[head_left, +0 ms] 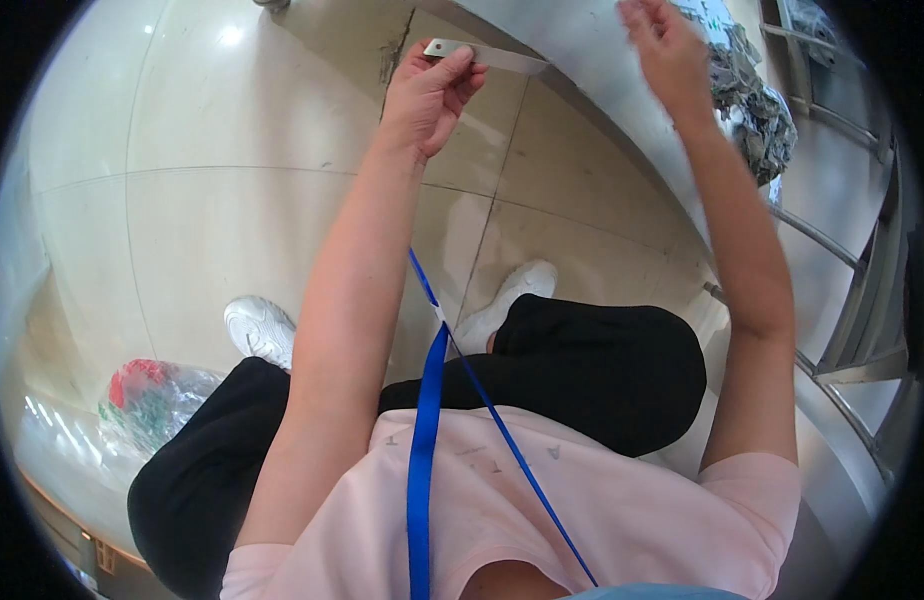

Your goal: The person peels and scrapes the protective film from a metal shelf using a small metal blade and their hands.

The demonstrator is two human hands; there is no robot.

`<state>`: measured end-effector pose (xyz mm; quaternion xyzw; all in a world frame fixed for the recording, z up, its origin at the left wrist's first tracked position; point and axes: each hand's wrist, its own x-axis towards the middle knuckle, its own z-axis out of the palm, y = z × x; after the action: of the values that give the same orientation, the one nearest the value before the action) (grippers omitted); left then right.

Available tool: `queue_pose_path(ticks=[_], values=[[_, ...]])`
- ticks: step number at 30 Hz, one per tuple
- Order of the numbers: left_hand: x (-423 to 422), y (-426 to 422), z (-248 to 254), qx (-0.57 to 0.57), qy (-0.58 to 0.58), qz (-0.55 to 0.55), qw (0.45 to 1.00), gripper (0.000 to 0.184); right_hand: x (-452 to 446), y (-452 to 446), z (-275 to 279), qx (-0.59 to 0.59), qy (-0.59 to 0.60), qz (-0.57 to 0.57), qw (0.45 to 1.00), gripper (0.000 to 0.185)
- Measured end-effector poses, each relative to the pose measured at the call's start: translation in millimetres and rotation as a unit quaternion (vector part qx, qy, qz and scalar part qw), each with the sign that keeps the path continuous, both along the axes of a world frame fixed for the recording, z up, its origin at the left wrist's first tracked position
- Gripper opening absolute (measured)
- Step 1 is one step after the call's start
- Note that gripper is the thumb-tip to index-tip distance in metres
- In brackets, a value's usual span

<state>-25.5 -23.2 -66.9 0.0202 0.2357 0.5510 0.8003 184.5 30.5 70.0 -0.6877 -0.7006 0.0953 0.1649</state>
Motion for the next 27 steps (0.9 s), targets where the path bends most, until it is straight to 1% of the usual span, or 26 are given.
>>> queue_pose_path(ticks=[1, 2, 3, 6, 7, 10, 13, 16, 19, 27], values=[[1.7, 0.9, -0.4, 0.008, -0.007, 0.001, 1.000, 0.011, -4.2, -14.6, -18.7, -0.053, 0.067, 0.017, 0.996, 0.033], [3.9, 1.7, -0.2, 0.008, -0.011, 0.004, 1.000, 0.010, -29.4, -30.4, -10.3, -0.125, 0.136, -0.029, 0.982, 0.035], [5.9, 2.4, 0.0, 0.008, -0.015, 0.007, 1.000, 0.010, -51.8, -44.2, -2.2, -0.195, 0.202, -0.075, 0.957, 0.036], [12.6, 5.4, 3.3, 0.003, -0.043, 0.020, 0.999, 0.008, -60.9, -47.9, -13.0, -0.258, 0.275, -0.104, 0.920, 0.033], [14.6, 6.3, 4.8, 0.000, -0.055, 0.024, 0.998, 0.007, -58.3, -46.2, -15.9, -0.271, 0.318, -0.098, 0.903, 0.030], [16.5, 12.9, 10.9, -0.034, -0.041, 0.056, 0.997, 0.004, -59.0, -37.0, -22.3, -0.271, 0.339, -0.063, 0.899, 0.027], [14.5, 21.8, 12.3, -0.065, -0.019, 0.103, 0.992, 0.004, -71.8, -32.3, -31.8, -0.261, 0.312, -0.092, 0.909, 0.026], [12.0, 28.8, 12.8, -0.089, 0.021, 0.116, 0.989, 0.005, -87.1, -30.1, -34.1, -0.234, 0.281, -0.131, 0.922, 0.026], [10.0, 29.3, 14.9, -0.100, 0.031, 0.138, 0.985, 0.006, -94.1, -28.5, -36.0, -0.201, 0.255, -0.120, 0.938, 0.027], [9.5, 28.6, 13.2, -0.100, -0.003, 0.141, 0.985, 0.009, -95.5, -23.9, -36.1, -0.176, 0.245, -0.104, 0.948, 0.025]])
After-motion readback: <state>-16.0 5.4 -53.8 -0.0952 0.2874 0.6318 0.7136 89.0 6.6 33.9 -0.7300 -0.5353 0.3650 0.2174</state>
